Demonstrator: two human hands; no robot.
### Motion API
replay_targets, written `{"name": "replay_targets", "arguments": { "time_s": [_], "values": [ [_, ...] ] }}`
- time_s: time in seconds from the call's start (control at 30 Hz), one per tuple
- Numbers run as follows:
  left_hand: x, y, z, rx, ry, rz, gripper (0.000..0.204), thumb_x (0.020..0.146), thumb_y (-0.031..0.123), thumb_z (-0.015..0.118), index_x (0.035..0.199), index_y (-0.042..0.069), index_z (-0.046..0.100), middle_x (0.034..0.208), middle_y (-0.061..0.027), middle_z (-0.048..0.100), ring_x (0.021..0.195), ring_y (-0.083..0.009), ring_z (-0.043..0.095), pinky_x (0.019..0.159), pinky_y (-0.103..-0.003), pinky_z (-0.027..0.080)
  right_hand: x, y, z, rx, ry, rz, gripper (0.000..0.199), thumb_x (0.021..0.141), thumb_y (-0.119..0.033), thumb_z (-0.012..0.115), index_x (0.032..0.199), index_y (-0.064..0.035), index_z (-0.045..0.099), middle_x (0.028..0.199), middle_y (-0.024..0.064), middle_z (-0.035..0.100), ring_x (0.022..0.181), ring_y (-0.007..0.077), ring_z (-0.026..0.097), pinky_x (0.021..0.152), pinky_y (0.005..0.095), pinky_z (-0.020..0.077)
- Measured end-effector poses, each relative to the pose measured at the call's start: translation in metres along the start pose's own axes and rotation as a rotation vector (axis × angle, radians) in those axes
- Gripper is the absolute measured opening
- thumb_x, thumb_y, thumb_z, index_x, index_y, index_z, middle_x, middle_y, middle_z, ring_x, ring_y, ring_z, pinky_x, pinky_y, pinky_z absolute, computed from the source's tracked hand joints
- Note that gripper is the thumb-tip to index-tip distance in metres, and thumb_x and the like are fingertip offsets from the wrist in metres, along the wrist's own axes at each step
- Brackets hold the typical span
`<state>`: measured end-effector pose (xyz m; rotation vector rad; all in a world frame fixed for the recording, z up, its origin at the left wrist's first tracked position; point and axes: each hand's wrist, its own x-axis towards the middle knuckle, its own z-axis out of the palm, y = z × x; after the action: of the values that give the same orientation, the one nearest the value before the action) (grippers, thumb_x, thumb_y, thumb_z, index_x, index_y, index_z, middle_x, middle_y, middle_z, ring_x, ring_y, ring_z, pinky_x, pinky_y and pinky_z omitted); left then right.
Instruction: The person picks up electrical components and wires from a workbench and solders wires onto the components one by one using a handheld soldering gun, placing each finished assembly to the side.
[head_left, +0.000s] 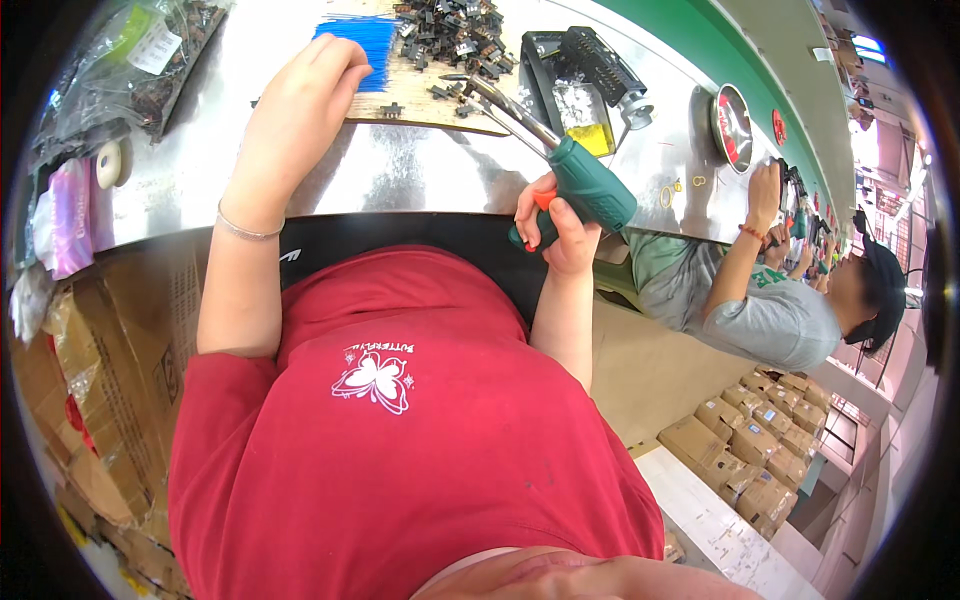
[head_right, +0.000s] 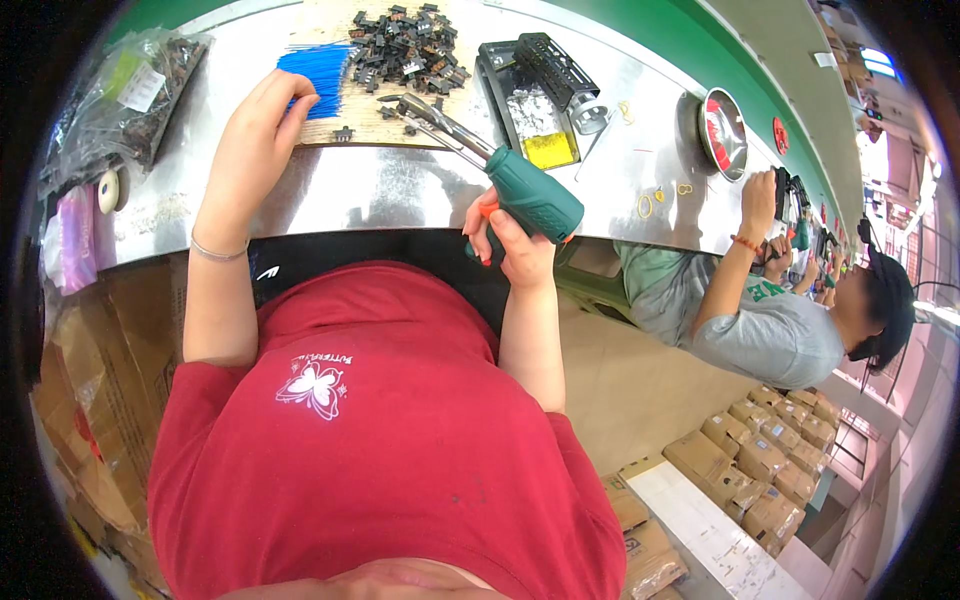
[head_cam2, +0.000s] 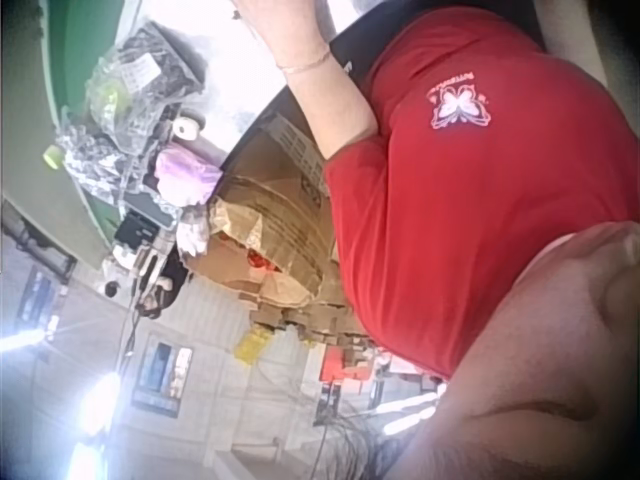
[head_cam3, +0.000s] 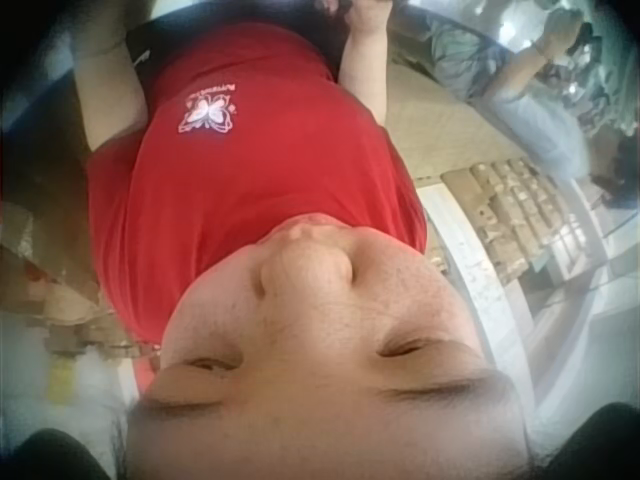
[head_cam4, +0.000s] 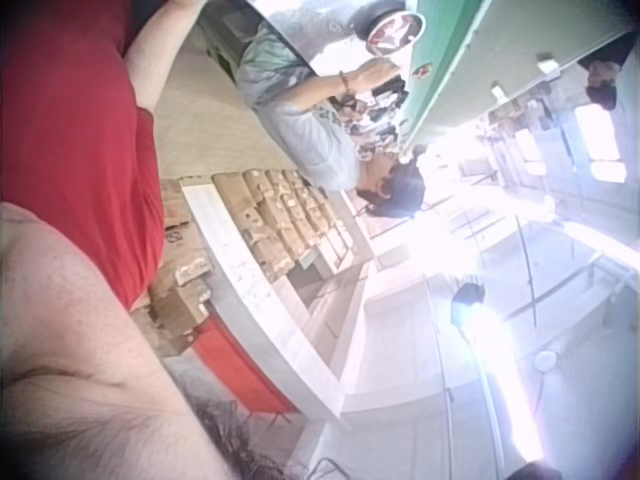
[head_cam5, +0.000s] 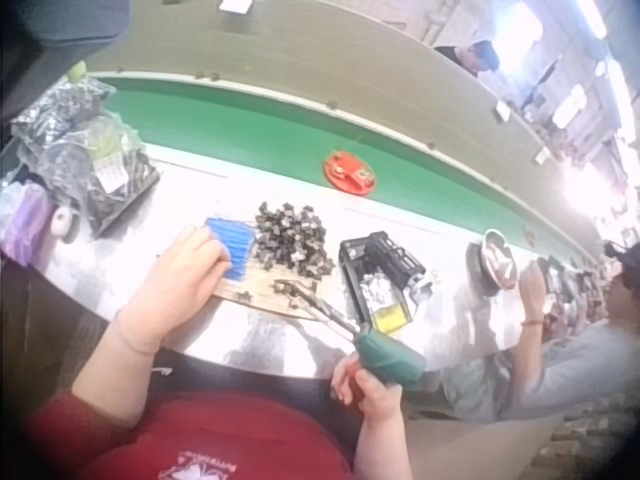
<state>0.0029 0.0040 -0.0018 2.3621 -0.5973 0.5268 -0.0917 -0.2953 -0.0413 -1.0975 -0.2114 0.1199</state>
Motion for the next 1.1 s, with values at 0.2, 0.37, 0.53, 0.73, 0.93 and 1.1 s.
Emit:
{"name": "replay_targets", "arguments": {
  "time_s": [0.2, 0.37, 0.53, 0.73, 0.93, 1.1],
  "values": [
    [-0.013, 0.018, -0.008, -0.639, -0.118, -0.459, 0.010, 0.092, 0.008, 0.058, 0.097, 0.000, 0.060, 0.082, -0.0053, 0.065, 0.070, -0.0095, 0.059, 0.063, -0.024, 0.047, 0.000, 0.000, 0.003, -0.023, 0.045, -0.013, 0.026, 0.089, -0.018, 0.061, 0.104, 0.0026, 0.055, 0.075, 0.0204, 0.061, 0.043, 0.0162, 0.049, 0.047, 0.0273, 0.0429],
    [-0.020, 0.021, -0.012, -0.729, -0.117, -0.609, 0.010, 0.091, 0.007, 0.060, 0.096, -0.001, 0.063, 0.085, -0.0025, 0.064, 0.071, -0.0077, 0.055, 0.063, -0.020, 0.044, 0.000, 0.000, 0.004, -0.031, 0.052, -0.019, 0.028, 0.089, -0.019, 0.062, 0.104, 0.0027, 0.055, 0.074, 0.0200, 0.061, 0.043, 0.0164, 0.050, 0.047, 0.0274, 0.0433],
    [-0.011, 0.000, -0.009, -0.021, 0.088, -0.019, 0.008, 0.082, 0.007, 0.066, 0.088, 0.002, 0.064, 0.087, -0.0083, 0.059, 0.079, -0.0235, 0.058, 0.070, -0.032, 0.046, 0.003, 0.000, 0.005, -0.038, 0.049, 0.006, 0.027, 0.089, -0.019, 0.062, 0.104, 0.0023, 0.055, 0.074, 0.0201, 0.061, 0.043, 0.0162, 0.050, 0.047, 0.0273, 0.0435],
    [-0.005, -0.001, 0.004, 0.066, 0.009, -0.099, 0.007, 0.082, 0.006, 0.065, 0.086, 0.001, 0.061, 0.085, -0.0095, 0.055, 0.085, -0.0282, 0.056, 0.076, -0.036, 0.046, 0.002, 0.001, 0.004, -0.040, 0.061, 0.008, 0.024, 0.089, -0.017, 0.061, 0.104, 0.0016, 0.056, 0.075, 0.0206, 0.061, 0.043, 0.0161, 0.050, 0.047, 0.0269, 0.0434],
    [0.000, -0.004, 0.003, 0.103, -0.043, -0.007, 0.005, 0.083, 0.005, 0.062, 0.087, 0.002, 0.059, 0.086, -0.0109, 0.054, 0.083, -0.0307, 0.056, 0.073, -0.038, 0.046, 0.002, 0.001, 0.002, -0.076, 0.048, 0.012, 0.029, 0.090, -0.019, 0.059, 0.106, 0.0039, 0.052, 0.074, 0.0222, 0.059, 0.042, 0.0155, 0.048, 0.045, 0.0268, 0.0421],
    [-0.001, -0.005, 0.004, 0.064, -0.040, -0.003, 0.006, 0.084, 0.005, 0.061, 0.088, 0.002, 0.058, 0.088, -0.0110, 0.055, 0.078, -0.0317, 0.056, 0.071, -0.039, 0.046, 0.006, 0.000, 0.001, -0.018, 0.005, 0.010, 0.025, 0.089, -0.015, 0.061, 0.107, 0.0028, 0.056, 0.075, 0.0222, 0.061, 0.043, 0.0167, 0.050, 0.047, 0.0264, 0.0426]
  ]
}}
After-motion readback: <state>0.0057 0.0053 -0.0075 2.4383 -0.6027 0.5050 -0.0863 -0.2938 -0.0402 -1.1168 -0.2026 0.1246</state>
